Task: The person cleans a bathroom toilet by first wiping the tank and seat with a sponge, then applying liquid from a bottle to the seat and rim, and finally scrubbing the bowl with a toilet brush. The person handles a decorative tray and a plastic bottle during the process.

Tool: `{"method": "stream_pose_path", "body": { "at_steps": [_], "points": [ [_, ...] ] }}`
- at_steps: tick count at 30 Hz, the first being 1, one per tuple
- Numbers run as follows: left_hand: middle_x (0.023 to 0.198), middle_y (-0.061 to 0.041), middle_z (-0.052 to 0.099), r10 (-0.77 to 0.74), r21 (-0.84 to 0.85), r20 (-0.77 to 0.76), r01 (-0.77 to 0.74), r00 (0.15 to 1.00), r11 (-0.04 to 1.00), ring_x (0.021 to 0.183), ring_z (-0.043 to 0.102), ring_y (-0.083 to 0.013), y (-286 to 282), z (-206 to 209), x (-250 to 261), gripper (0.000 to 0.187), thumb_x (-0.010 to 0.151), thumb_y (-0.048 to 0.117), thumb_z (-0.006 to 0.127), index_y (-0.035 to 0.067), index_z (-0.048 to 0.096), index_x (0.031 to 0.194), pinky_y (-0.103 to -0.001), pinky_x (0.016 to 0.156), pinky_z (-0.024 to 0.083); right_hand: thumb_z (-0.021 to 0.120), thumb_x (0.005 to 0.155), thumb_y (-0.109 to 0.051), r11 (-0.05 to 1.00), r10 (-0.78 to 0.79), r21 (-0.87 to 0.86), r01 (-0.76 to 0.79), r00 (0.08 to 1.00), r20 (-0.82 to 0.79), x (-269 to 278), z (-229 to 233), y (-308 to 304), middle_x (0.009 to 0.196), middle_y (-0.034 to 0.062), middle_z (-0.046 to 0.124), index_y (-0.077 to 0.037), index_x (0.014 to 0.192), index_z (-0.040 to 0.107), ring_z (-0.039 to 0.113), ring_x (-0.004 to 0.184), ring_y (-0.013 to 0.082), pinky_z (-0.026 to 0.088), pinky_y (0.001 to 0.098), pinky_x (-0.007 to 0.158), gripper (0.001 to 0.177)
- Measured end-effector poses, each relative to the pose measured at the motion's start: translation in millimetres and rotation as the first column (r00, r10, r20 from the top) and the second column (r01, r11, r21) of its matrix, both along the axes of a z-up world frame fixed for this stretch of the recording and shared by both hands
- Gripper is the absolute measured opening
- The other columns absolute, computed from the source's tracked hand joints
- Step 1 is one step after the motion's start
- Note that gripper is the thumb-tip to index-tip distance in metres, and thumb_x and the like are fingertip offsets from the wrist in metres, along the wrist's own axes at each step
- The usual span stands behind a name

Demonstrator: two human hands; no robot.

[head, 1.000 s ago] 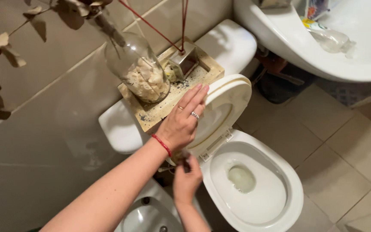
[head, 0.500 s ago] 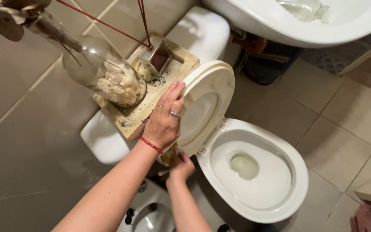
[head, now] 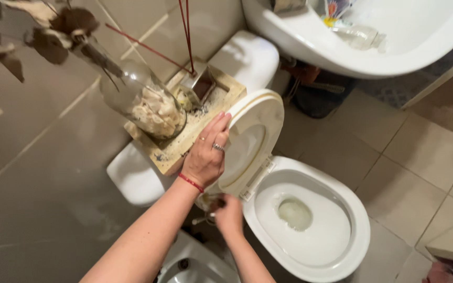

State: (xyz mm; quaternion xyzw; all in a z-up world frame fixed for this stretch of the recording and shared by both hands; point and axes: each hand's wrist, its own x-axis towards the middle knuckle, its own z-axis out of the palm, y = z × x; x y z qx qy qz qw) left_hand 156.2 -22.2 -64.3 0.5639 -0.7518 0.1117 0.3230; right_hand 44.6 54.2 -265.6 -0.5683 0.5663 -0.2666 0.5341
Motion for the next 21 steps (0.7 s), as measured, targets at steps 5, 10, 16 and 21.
{"method": "stream_pose_path", "body": {
  "at_steps": [5,10,16,21],
  "points": [
    [0.147,-0.019,0.057,-0.037,0.045,-0.158,0.044,0.987,0.998,0.143,0.05,-0.0373,3.2,9.2,1.2,0.038,0.085,-0.014,0.052,-0.004,0.061,0.12,-0.044,0.12,0.043,0.066,0.086,-0.012,0.865,-0.481,0.316,0.39,0.824,0.298,1.2,-11.0,-40.1,0.106,0.0085,0.075,-0.005,0.125,0.066,0.07,0.09,0.0179,0.056,0.0345,0.078,0.04],
    [0.146,-0.02,0.058,-0.065,0.026,-0.211,0.073,0.975,0.997,0.143,0.05,-0.0386,2.3,10.1,1.8,0.04,0.083,-0.015,0.051,-0.004,0.062,0.119,-0.045,0.12,0.043,0.063,0.095,-0.009,0.86,-0.429,0.458,0.225,0.805,0.411,23.3,32.3,-67.5,0.106,0.0133,0.074,-0.002,0.129,0.072,0.065,0.09,0.0191,0.051,0.0314,0.078,0.036],
    [0.147,-0.021,0.057,-0.055,0.034,-0.222,0.064,0.974,0.997,0.143,0.05,-0.0387,3.2,9.1,2.2,0.038,0.084,-0.015,0.051,-0.005,0.062,0.12,-0.045,0.12,0.043,0.06,0.091,-0.005,0.88,-0.474,0.258,0.398,0.757,0.45,-8.9,120.0,-78.8,0.102,0.01,0.077,-0.001,0.119,0.07,0.071,0.091,0.023,0.057,0.0373,0.081,0.03],
    [0.148,-0.022,0.056,-0.073,0.031,-0.228,0.083,0.971,0.996,0.144,0.049,-0.0394,3.4,8.9,4.0,0.035,0.086,-0.012,0.053,-0.006,0.061,0.12,-0.045,0.122,0.041,0.067,0.086,-0.002,0.743,-0.232,-0.59,0.317,0.948,0.217,12.9,143.5,-50.4,0.105,0.0176,0.074,0.001,0.105,0.074,0.07,0.101,0.0353,0.053,0.0435,0.093,0.021]
  ]
}}
